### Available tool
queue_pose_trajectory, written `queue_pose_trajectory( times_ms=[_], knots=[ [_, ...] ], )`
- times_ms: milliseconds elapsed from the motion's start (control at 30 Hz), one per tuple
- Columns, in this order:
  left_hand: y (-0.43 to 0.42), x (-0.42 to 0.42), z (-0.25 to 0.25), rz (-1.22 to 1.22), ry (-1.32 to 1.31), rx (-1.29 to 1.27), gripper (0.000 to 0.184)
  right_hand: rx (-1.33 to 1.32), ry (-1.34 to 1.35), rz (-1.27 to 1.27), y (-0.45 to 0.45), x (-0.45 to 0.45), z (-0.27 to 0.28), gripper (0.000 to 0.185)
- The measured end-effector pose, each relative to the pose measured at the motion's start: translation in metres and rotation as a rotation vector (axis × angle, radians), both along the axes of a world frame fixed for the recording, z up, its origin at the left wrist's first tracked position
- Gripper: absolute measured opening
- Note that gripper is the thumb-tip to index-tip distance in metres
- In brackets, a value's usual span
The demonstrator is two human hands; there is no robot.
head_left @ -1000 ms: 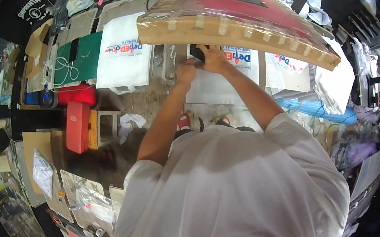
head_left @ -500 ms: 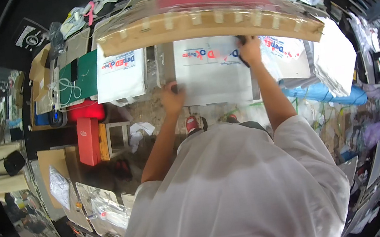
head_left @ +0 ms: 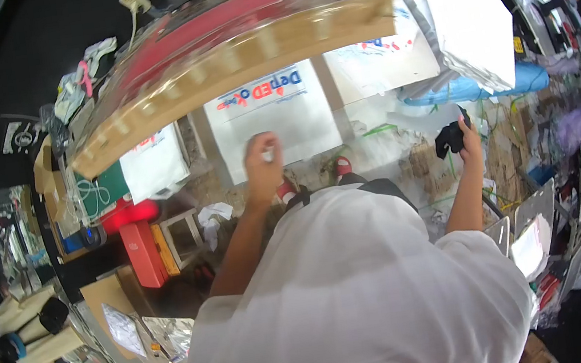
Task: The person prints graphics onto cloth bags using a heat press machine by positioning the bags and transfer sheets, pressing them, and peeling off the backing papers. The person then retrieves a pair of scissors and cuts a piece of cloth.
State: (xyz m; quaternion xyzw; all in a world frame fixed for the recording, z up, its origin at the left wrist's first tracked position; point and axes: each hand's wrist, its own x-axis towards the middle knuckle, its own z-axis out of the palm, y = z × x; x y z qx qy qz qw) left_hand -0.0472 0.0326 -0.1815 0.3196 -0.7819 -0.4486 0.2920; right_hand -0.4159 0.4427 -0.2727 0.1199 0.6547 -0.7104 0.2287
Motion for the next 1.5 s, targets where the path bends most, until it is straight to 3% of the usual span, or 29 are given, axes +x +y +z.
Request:
queue_pose_trajectory(
  times_ms=[33,100,133,167,233,267,300,367,400,467,600,667,700,767,800,867,933,967,1033,1067,1100,1167,1233,1300,1333,1367,1400,1433,1500],
  knots=[
    [0.015,-0.026,0.007,-0.144,-0.004,0.022,0.014,0.001,-0.002,-0.026,0.013,0.002,0.002,0.047],
    [0.046,-0.081,0.006,-0.426,-0.061,-0.046,0.016,0.318,0.156,-0.100,0.038,0.003,0.010,0.050],
    [0.060,-0.109,0.003,-0.561,-0.114,-0.137,0.020,0.447,0.379,-0.134,0.052,-0.004,-0.012,0.055],
    [0.073,-0.136,-0.013,-0.624,-0.217,-0.191,0.029,0.455,0.369,-0.154,0.051,-0.001,0.004,0.055],
    [0.091,-0.194,-0.053,-0.734,-0.570,-0.275,0.054,0.796,0.430,0.001,0.009,0.020,0.072,0.052],
    [0.094,-0.224,-0.067,-0.778,-0.821,-0.307,0.070,0.731,0.391,0.199,0.004,0.021,0.079,0.053],
    [0.093,-0.247,-0.079,-0.794,-0.823,-0.313,0.070,0.657,0.353,0.395,-0.001,0.021,0.081,0.055],
    [0.095,-0.285,-0.099,-0.666,-1.114,-0.432,0.100,0.615,0.514,0.806,-0.013,0.030,0.053,0.057],
    [0.096,-0.294,-0.108,-0.684,-1.111,-0.436,0.100,0.560,0.379,0.954,-0.036,0.041,0.066,0.057],
    [0.090,-0.308,-0.118,-0.509,-1.182,-0.459,0.113,0.487,0.509,1.139,-0.059,0.063,0.037,0.052],
    [0.075,-0.330,-0.114,-0.432,-1.177,-0.360,0.116,0.491,0.556,1.133,-0.105,0.093,0.012,0.050],
    [0.054,-0.342,-0.101,-0.401,-1.123,-0.067,0.111,0.476,0.655,1.073,-0.126,0.096,0.005,0.050],
    [0.042,-0.343,-0.113,-0.394,-1.122,-0.072,0.111,0.498,0.705,1.066,-0.140,0.092,0.007,0.050],
    [0.016,-0.346,-0.147,-0.534,-0.716,0.033,0.091,0.518,0.771,1.037,-0.172,0.080,0.010,0.051],
    [0.016,-0.344,-0.125,-0.542,-0.712,0.018,0.091,0.498,0.897,0.976,-0.189,0.076,0.003,0.049],
    [0.026,-0.327,-0.076,-0.589,-0.541,0.061,0.067,0.483,1.014,0.902,-0.218,0.067,-0.025,0.046],
    [0.047,-0.307,-0.013,-0.584,-0.469,0.119,0.058,0.376,1.323,0.856,-0.250,0.045,-0.076,0.040],
    [0.057,-0.291,0.002,-0.571,-0.408,0.189,0.048,0.371,1.335,0.852,-0.259,0.038,-0.082,0.040],
    [0.068,-0.263,0.007,-0.536,-0.276,0.173,0.045,0.506,1.504,0.832,-0.273,0.023,-0.089,0.036],
    [0.074,-0.252,0.007,-0.510,-0.154,0.170,0.041,0.623,1.305,1.122,-0.285,0.012,-0.071,0.040],
    [0.077,-0.246,0.006,-0.506,-0.152,0.166,0.041,0.619,1.311,1.122,-0.290,0.007,-0.058,0.040],
    [0.089,-0.238,-0.003,-0.258,-0.073,0.343,0.036,0.527,1.395,1.138,-0.290,-0.003,-0.039,0.049],
    [0.096,-0.237,-0.022,-0.160,-0.079,0.418,0.040,0.445,1.147,1.396,-0.305,-0.029,-0.034,0.070],
    [0.097,-0.243,-0.049,-0.051,-0.089,0.487,0.044,0.602,1.073,1.619,-0.307,-0.081,0.030,0.058],
    [0.099,-0.250,-0.066,-0.040,-0.250,0.421,0.047,0.589,0.905,1.717,-0.318,-0.125,0.030,0.056],
    [0.101,-0.257,-0.080,-0.028,-0.416,0.356,0.050,0.521,0.866,1.715,-0.327,-0.177,0.025,0.057],
    [0.104,-0.266,-0.088,-0.044,-0.467,0.347,0.063,0.754,0.845,1.671,-0.334,-0.221,0.036,0.047],
    [0.111,-0.274,-0.091,-0.018,-0.483,0.361,0.063,0.939,0.911,1.601,-0.354,-0.273,0.001,0.040],
    [0.123,-0.297,-0.094,0.046,-0.583,0.053,0.074,1.037,1.042,1.199,-0.354,-0.323,0.003,0.035]
  ],
)
